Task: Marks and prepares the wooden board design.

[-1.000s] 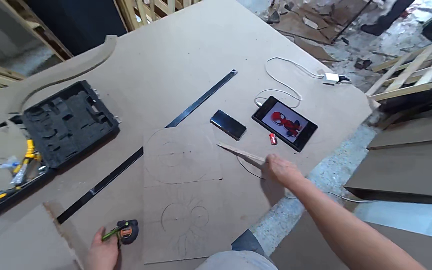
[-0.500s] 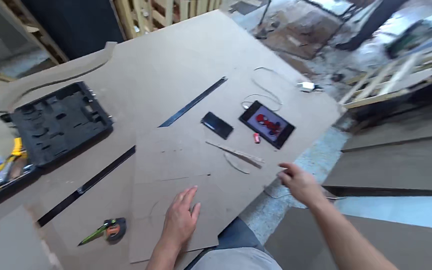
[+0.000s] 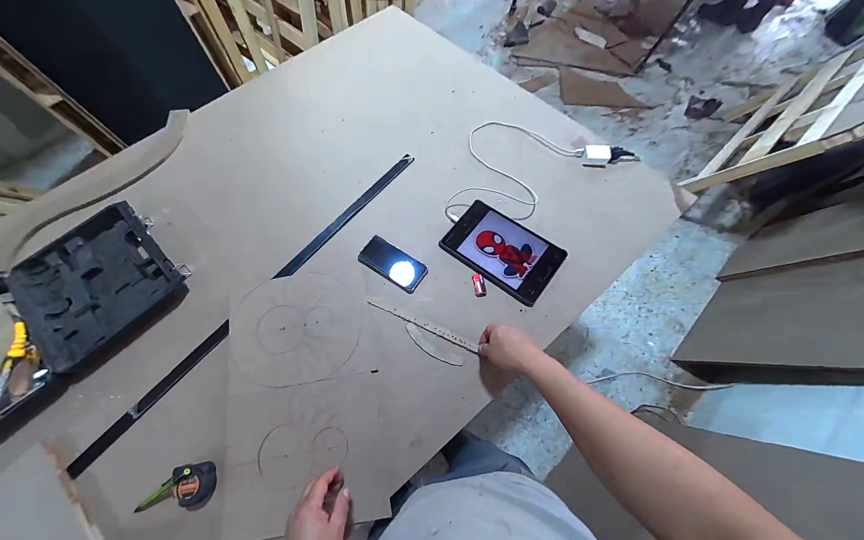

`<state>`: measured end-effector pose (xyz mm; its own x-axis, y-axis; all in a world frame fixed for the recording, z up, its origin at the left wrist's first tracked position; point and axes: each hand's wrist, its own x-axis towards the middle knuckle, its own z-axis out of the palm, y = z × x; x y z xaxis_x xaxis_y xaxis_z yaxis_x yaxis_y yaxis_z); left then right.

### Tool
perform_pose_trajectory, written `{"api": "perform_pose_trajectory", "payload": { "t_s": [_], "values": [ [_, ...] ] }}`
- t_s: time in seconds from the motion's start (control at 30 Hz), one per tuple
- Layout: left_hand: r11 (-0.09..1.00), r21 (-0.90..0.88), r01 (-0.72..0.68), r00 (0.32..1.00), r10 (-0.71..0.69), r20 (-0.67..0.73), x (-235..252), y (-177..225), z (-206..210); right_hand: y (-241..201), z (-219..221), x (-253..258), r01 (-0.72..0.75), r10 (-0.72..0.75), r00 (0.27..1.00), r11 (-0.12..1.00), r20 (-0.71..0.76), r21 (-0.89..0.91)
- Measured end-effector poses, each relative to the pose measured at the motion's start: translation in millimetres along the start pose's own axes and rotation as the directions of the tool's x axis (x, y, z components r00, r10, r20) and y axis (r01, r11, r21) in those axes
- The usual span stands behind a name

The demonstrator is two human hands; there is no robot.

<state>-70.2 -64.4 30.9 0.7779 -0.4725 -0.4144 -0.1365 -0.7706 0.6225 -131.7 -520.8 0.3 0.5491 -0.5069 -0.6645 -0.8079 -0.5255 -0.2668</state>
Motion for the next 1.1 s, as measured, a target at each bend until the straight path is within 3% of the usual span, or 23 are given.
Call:
{"api": "perform_pose_trajectory", "payload": {
  "t_s": [0.07,0.17,0.3,0.37,0.43,0.5,0.57,0.63,0.67,0.73,0.83,0.9,0.97,1.1],
  "values": [
    [1.000,-0.006,-0.017,1.000,0.017,-0.019,13.8,31.7,12.5,4.1,-2.2,-1.9,0.061,-0.053,0.994,0.995,0.095,-0.078],
    [0.996,0.036,-0.081,0.997,0.080,0.006,42.0,84.2,29.8,13.3,-7.0,-7.2,0.119,-0.114,0.986,0.992,0.124,-0.036],
    [0.971,0.127,-0.204,0.978,0.197,0.068,78.5,156.4,45.8,22.0,-26.4,-25.4,0.127,-0.131,0.991,0.988,0.039,0.082],
    [0.922,0.203,-0.331,0.944,0.324,0.070,95.4,194.3,53.9,27.1,-45.6,-44.5,0.176,-0.175,0.984,0.980,-0.026,0.097],
    [0.812,0.271,-0.517,0.850,0.524,0.053,114.2,234.6,62.1,32.7,-72.0,-70.8,0.265,-0.260,0.962,0.962,-0.087,0.059],
    [0.666,0.290,-0.687,0.717,0.685,0.125,129.8,281.9,64.2,42.0,-103.4,-102.1,0.368,-0.364,0.919,0.930,-0.154,-0.001],
    [0.551,0.230,-0.802,0.596,0.761,0.257,135.9,327.1,63.7,57.0,-132.1,-128.7,0.495,-0.486,0.837,0.868,-0.251,-0.029],
    [0.541,0.097,-0.836,0.539,0.772,0.337,133.1,358.4,62.0,70.1,-153.9,-143.0,0.619,-0.583,0.727,0.785,-0.362,-0.022],
    [0.581,0.004,-0.814,0.545,0.759,0.356,129.3,367.7,59.5,73.2,-161.2,-146.1,0.663,-0.600,0.681,0.749,-0.420,0.004],
    [0.693,-0.149,-0.706,0.625,0.708,0.329,116.6,375.5,51.3,73.9,-168.4,-146.3,0.745,-0.578,0.559,0.665,-0.594,0.054],
    [0.792,-0.309,-0.527,0.783,0.594,0.184,93.3,375.1,34.9,63.1,-169.9,-147.8,0.884,-0.383,0.358,0.433,-0.852,0.176],
    [0.820,-0.421,-0.388,0.859,0.487,0.157,81.1,370.9,22.2,49.4,-165.2,-153.4,0.925,-0.297,0.345,0.268,-0.890,0.269],
    [0.820,-0.498,-0.283,0.899,0.408,0.160,72.9,366.4,11.7,33.3,-156.0,-158.5,0.921,-0.340,0.389,0.173,-0.857,0.349],
    [0.794,-0.553,-0.254,0.935,0.347,0.069,61.7,349.9,3.4,1.7,-133.6,-152.7,0.941,-0.483,0.339,0.163,-0.807,0.297]
  ]
}}
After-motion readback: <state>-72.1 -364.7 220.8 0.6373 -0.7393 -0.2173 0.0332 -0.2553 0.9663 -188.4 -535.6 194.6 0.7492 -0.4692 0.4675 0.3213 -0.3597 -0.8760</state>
